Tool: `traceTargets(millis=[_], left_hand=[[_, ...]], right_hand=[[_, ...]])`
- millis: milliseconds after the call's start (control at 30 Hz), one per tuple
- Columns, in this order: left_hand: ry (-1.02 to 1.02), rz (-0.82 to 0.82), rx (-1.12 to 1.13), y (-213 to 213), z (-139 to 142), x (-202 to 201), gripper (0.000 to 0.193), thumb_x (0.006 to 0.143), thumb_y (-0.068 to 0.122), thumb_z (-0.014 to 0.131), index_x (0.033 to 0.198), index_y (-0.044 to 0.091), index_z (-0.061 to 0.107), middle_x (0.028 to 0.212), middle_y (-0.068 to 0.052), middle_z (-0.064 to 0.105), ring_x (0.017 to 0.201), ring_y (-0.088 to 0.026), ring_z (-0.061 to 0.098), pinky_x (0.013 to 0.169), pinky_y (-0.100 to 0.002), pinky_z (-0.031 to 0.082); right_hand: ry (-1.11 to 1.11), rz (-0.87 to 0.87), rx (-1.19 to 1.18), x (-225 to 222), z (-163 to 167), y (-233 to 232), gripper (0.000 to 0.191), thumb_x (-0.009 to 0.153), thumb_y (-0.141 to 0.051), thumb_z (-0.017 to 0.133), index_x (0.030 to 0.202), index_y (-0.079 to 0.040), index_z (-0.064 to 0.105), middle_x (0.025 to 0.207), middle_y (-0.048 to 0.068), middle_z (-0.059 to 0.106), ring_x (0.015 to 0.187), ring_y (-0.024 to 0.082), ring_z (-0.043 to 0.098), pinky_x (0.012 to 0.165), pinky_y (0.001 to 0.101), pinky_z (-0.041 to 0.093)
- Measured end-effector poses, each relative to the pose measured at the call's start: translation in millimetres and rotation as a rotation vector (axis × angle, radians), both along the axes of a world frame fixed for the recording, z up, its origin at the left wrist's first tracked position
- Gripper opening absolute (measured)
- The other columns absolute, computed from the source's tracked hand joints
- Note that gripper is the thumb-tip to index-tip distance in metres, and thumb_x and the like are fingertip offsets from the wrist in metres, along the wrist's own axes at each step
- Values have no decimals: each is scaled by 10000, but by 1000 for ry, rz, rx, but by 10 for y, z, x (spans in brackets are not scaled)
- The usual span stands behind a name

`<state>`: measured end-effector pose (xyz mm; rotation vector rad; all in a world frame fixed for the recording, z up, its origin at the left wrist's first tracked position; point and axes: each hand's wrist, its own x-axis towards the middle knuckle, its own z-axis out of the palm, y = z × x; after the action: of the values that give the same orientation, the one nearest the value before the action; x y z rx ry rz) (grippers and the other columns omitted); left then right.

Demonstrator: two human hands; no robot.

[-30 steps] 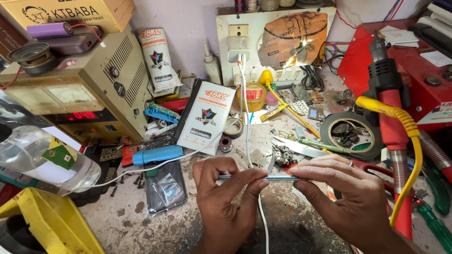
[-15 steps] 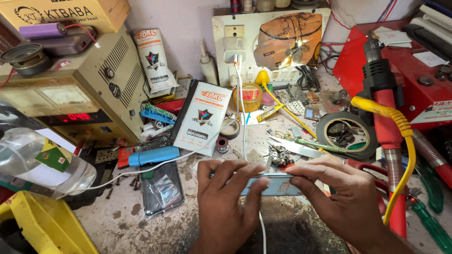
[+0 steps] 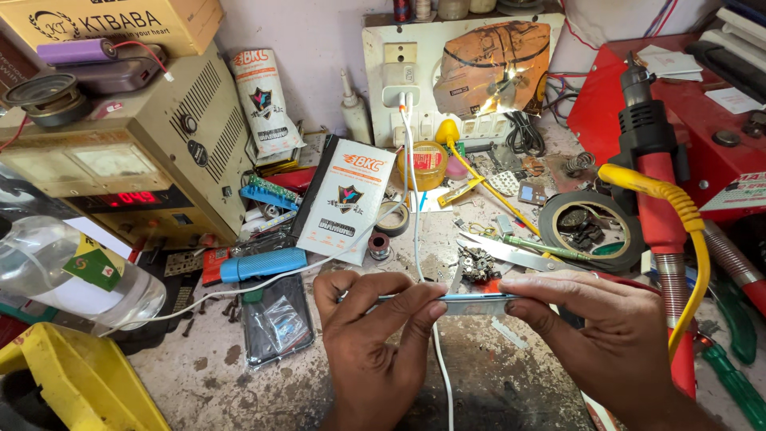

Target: The person uses a green-handled screwdriver to adjust internal components of a disassembled smartphone, then places the back cover on and presses the edges to secure it. The person repeatedly rotates and presses the phone's sides to check the fit.

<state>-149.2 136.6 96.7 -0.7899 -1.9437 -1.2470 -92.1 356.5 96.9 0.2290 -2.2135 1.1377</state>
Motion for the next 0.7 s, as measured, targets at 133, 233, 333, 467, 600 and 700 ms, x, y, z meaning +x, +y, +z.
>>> traceTargets(millis=[133,233,333,467,600,700], left_hand=[[21,4,-6,4,9,5,168,825,173,843,992,165,828,904,31,723,940,-196,523,893,-355,376],[60,28,-44,27,22,12,166,847,145,818,1012,160,813,966,8,729,992,-220,527,903,-352,394],[47,37,-111,49,30,31,192,813,151,822,1005,145,812,978,6,748,945,-215,547,877,-379,365],[55,-7,-121,12,31,18,207,811,205,841,1012,161,831,924,29,762,882,-180,559,848,-381,339],[-60,-128,32,-21,12,-35,175,851,181,822,1025,158,831,922,28,777,888,-136,576,896,-347,371],[-88,-198,92,-9,-18,-51,189,848,167,816,1035,149,828,935,19,780,914,-143,577,918,-343,375]], right_hand=[[-21,10,-46,2,-62,12,233,804,-28,795,1038,-27,803,998,85,832,897,123,782,821,264,619],[-34,7,-77,3,-82,7,236,803,-22,793,1038,-20,805,984,88,835,880,122,782,798,261,625],[-11,-17,-40,13,-70,-3,248,789,-34,802,1036,-18,799,979,83,831,863,117,783,776,254,624],[-6,14,-24,28,-35,28,282,761,-61,828,1040,-26,797,937,71,829,793,86,773,694,227,609],[-17,-13,4,62,-69,78,439,674,-106,900,1095,-37,796,878,49,788,543,18,598,485,185,424],[49,-57,-68,103,-156,76,354,688,-56,891,1028,-34,796,924,87,820,495,-6,413,453,175,268]])
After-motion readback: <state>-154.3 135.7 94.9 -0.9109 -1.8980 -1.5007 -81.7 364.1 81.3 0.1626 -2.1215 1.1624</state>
